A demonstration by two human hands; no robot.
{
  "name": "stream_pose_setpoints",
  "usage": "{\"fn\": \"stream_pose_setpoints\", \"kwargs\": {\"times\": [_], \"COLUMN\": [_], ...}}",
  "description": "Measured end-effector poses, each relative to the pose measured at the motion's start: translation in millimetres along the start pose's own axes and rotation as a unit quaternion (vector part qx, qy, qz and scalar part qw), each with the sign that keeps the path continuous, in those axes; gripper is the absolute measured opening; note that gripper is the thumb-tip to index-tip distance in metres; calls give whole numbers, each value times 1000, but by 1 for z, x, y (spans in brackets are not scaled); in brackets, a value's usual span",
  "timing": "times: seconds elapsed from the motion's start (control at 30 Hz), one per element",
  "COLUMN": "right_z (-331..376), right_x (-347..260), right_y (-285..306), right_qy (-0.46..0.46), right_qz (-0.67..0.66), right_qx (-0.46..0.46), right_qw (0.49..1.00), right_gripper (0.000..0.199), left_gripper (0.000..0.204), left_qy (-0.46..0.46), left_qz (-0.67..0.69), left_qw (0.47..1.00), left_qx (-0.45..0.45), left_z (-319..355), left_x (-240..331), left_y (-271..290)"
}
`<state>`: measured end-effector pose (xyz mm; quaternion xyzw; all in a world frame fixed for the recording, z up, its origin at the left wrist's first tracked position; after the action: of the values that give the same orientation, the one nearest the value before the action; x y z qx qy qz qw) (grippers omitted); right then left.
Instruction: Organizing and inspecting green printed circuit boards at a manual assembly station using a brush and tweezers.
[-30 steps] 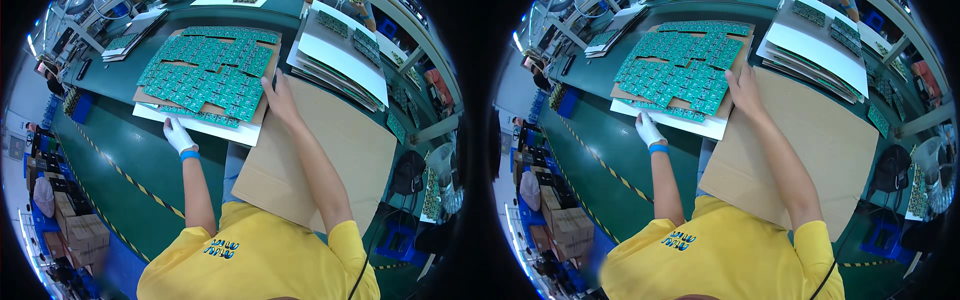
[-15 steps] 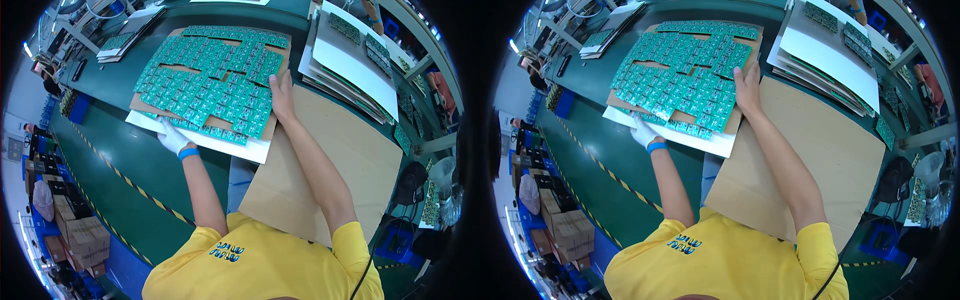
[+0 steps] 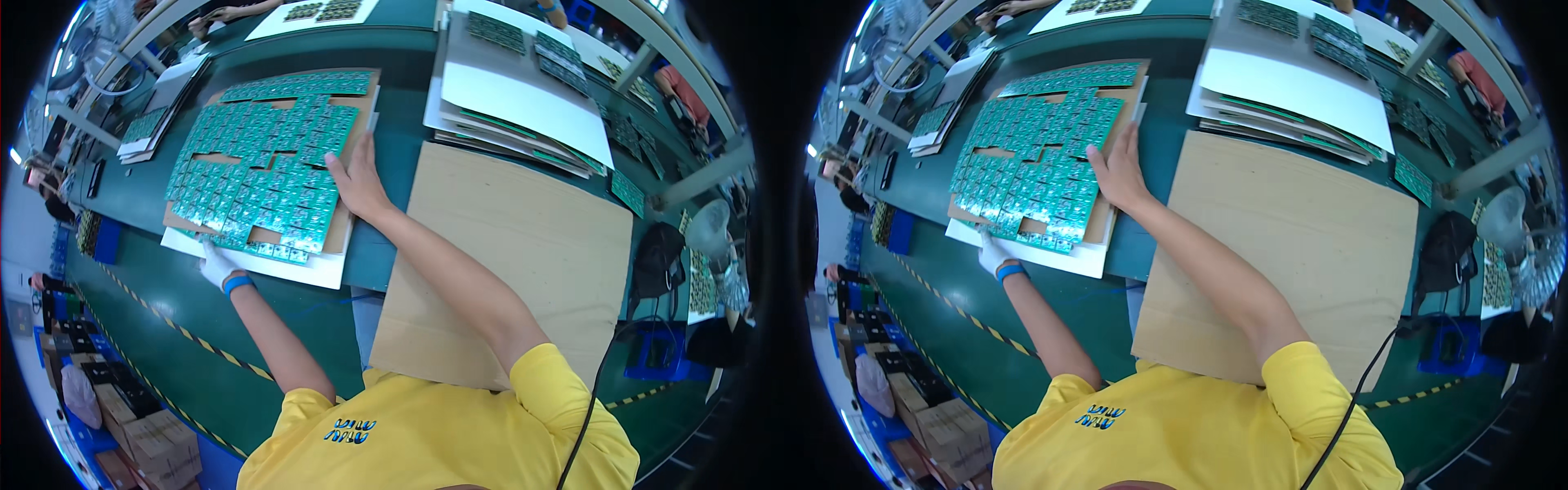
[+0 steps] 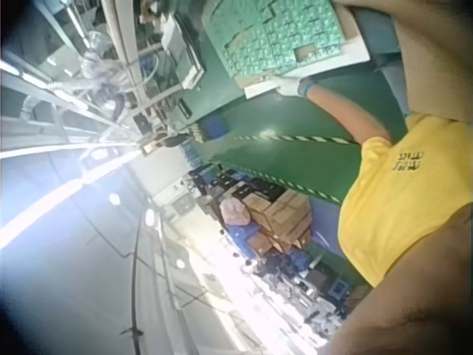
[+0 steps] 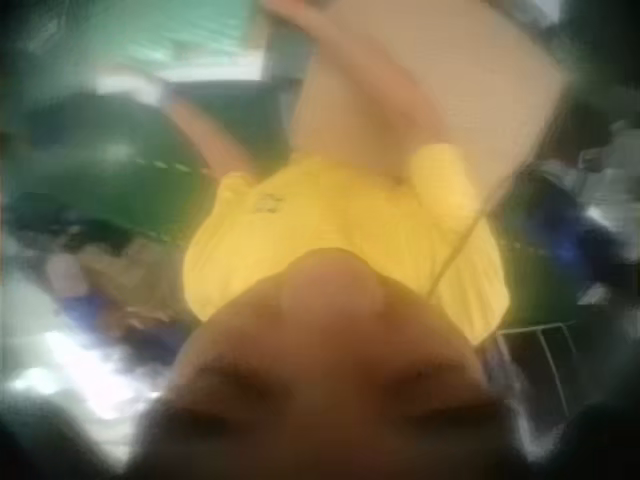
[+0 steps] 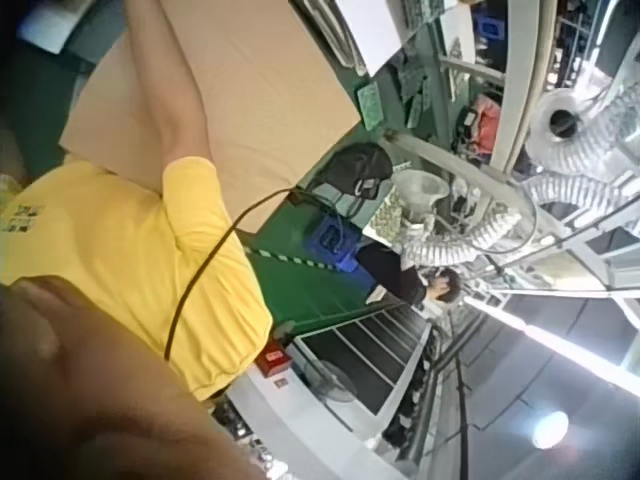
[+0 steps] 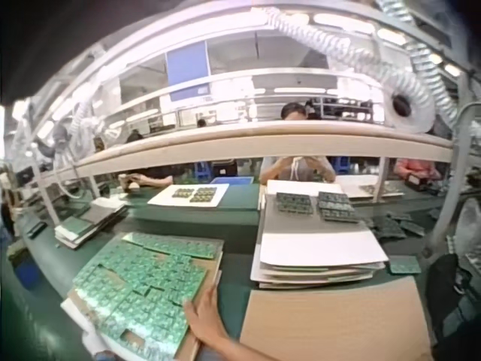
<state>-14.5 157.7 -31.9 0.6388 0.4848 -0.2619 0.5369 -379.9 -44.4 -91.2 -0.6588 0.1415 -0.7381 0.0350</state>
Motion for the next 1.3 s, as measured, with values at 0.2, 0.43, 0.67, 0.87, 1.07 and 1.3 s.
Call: {"fn": "stream_pose_setpoints", "kwargs": {"times": [0.2, 0.43, 0.67, 0.87, 1.07, 1.3], "right_z": [85, 146, 138, 139, 204, 226], "right_x": [2, 79, 78, 68, 95, 138], "right_y": [167, 321, 290, 307, 456, 474], "right_qy": [122, -48, -58, 50, -59, -45], "right_qz": [312, 550, 515, 414, 384, 552], "right_qx": [-70, 28, -16, -18, 148, 194], "right_qw": [940, 833, 855, 909, 910, 810], "right_gripper": [58, 68, 75, 55, 35, 28], "left_gripper": [25, 18, 19, 21, 24, 25], "left_qy": [-343, 153, 225, 198, 172, 184], "left_qz": [-72, -203, -195, -203, -235, -251], "left_qw": [933, 789, 774, 771, 771, 761], "left_qx": [-86, -559, -559, -570, -566, -568], "left_z": [192, 351, 321, 288, 246, 252], "left_x": [61, -2, 7, 14, 18, 43], "left_y": [3, 3, 12, 8, 16, 9]}}
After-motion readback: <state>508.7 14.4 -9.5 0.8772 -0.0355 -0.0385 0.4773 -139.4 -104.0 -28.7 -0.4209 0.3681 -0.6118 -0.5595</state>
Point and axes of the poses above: each hand's wrist, its own z-axis away from the middle knuckle, its own y-axis out of the back of the hand, x = y × z, the point moved 7 cm from there along -z, towards the middle knuckle, and after that the axes turned 10 degrees about z, right-handed, at the moved point
